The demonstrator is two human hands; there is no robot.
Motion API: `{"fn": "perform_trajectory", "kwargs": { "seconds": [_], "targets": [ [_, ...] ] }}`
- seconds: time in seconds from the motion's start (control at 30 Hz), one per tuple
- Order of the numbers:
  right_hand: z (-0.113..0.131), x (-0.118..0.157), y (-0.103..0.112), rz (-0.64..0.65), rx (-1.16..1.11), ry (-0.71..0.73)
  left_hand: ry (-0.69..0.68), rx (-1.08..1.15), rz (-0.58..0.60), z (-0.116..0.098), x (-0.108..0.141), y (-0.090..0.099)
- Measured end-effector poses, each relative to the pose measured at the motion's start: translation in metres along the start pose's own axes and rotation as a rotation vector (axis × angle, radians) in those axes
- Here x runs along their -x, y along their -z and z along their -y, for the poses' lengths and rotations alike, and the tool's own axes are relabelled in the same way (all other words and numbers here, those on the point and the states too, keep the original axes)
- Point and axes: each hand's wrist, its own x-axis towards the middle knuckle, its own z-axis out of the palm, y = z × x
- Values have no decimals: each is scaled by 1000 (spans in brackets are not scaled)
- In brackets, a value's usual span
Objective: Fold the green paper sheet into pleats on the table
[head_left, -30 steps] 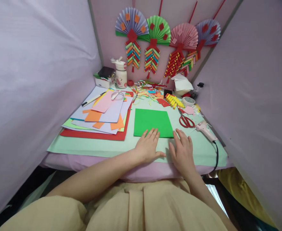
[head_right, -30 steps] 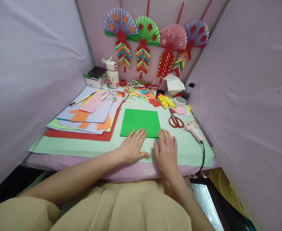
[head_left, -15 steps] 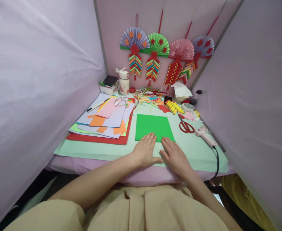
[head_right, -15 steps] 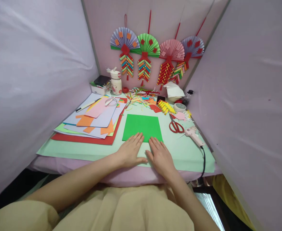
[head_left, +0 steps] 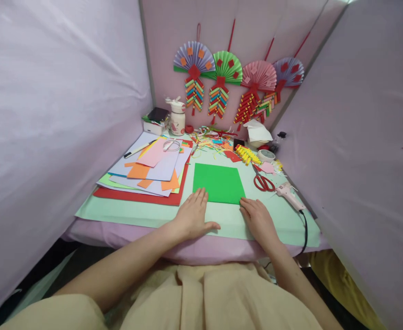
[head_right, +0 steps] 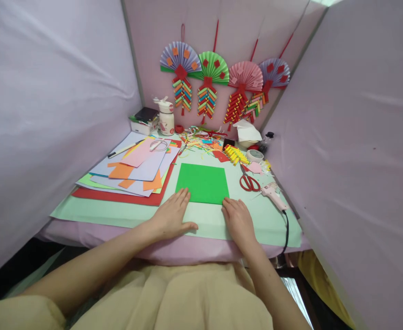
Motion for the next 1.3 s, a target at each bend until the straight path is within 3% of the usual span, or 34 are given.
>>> {"fn": "perform_trajectory", "kwargs": {
  "seconds": [0.2, 0.4, 0.47, 0.6, 0.67, 0.77, 0.87, 0.97, 1.13, 1.23, 1.3],
  "targets": [
    [-23, -22, -4, -48, -123, 90, 47, -124, -117, -10, -29, 9],
    [-22, -19, -3, -120, -272, 29, -125, -194, -156, -11, -55, 9],
    [-16, -16, 1, -262, -321, -48, -150, -168, -202, -7, -56, 8],
    [11, -15, 11, -679, -472, -370, -100, -33, -436, -2, -51, 10],
    [31, -22, 12, -653, -687, -471, -99, -21, -509, -5, -48, 13],
    [62, -39, 8, -433, -959, -494, -155, -40, -542, -12, -44, 12],
    [81, -51, 0, -438, -1070, -559, -206, -41, -515, -17, -43, 7],
    [81, -50, -6, -521, -1003, -537, -253, 2, -469, -20, -42, 5],
    [60, -50, 4, -670, -499, -304, -206, 146, -471, -24, -37, 7],
    [49, -61, 13, -565, -235, -90, -217, 153, -418, -23, -35, 4],
    [45, -67, 12, -436, -98, -18, -350, 126, -371, -21, -35, 3]
  ]
}}
